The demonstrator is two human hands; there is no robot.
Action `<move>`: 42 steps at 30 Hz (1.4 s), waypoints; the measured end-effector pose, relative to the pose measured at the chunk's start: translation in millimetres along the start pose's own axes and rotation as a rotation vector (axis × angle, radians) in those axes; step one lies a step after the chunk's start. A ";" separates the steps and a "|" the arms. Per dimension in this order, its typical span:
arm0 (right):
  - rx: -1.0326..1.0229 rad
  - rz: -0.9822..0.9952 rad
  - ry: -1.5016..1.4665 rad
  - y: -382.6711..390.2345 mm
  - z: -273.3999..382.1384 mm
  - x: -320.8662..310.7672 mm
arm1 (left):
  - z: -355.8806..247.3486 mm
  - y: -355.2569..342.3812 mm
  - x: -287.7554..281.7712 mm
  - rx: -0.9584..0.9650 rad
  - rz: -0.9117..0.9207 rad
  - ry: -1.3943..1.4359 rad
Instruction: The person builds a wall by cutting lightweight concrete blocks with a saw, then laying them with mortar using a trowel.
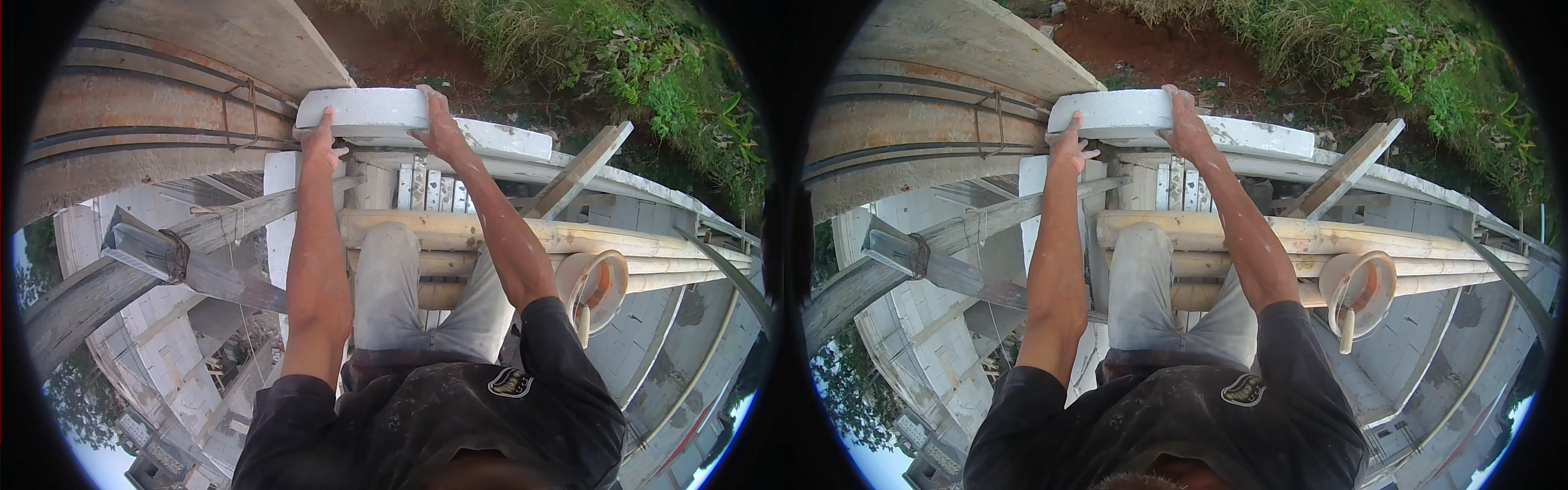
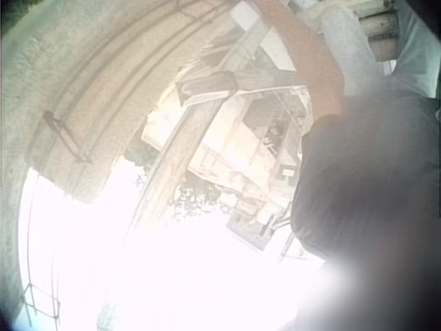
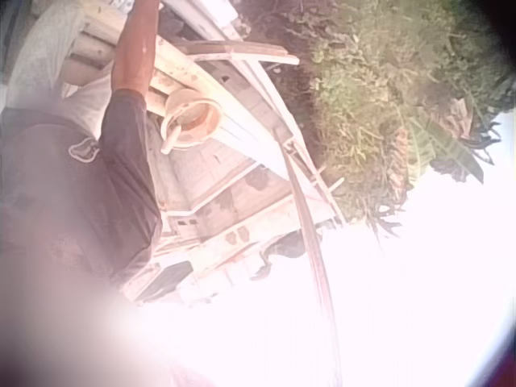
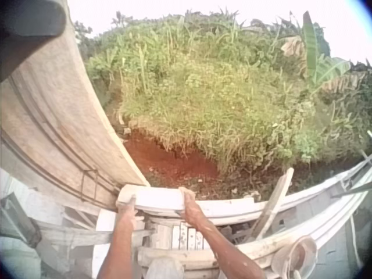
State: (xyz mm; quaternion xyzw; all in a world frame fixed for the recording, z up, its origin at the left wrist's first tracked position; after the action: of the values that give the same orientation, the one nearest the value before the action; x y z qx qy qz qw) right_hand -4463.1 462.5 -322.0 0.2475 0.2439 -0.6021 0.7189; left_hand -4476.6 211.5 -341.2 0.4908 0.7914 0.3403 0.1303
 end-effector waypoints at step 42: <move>0.270 -0.487 -0.999 -71.9 -34.7 -12.3 | 6.9 -15.9 -16.0 -0.033 -0.050 -0.056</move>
State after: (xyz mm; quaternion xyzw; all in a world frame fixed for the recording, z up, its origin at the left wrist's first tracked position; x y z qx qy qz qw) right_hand -4537.8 483.3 -344.8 -0.0410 -0.1547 -0.8200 0.5495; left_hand -4476.1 195.9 -358.9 0.4778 0.7937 0.3362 0.1690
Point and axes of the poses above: each hand's wrist, its own y-axis away from the middle knuckle, its own x-axis out of the palm, z = x × y, the point moved 1 cm from there along -y, towards the middle knuckle, and after that the axes turned 2 degrees about x, right-handed, at the moved point
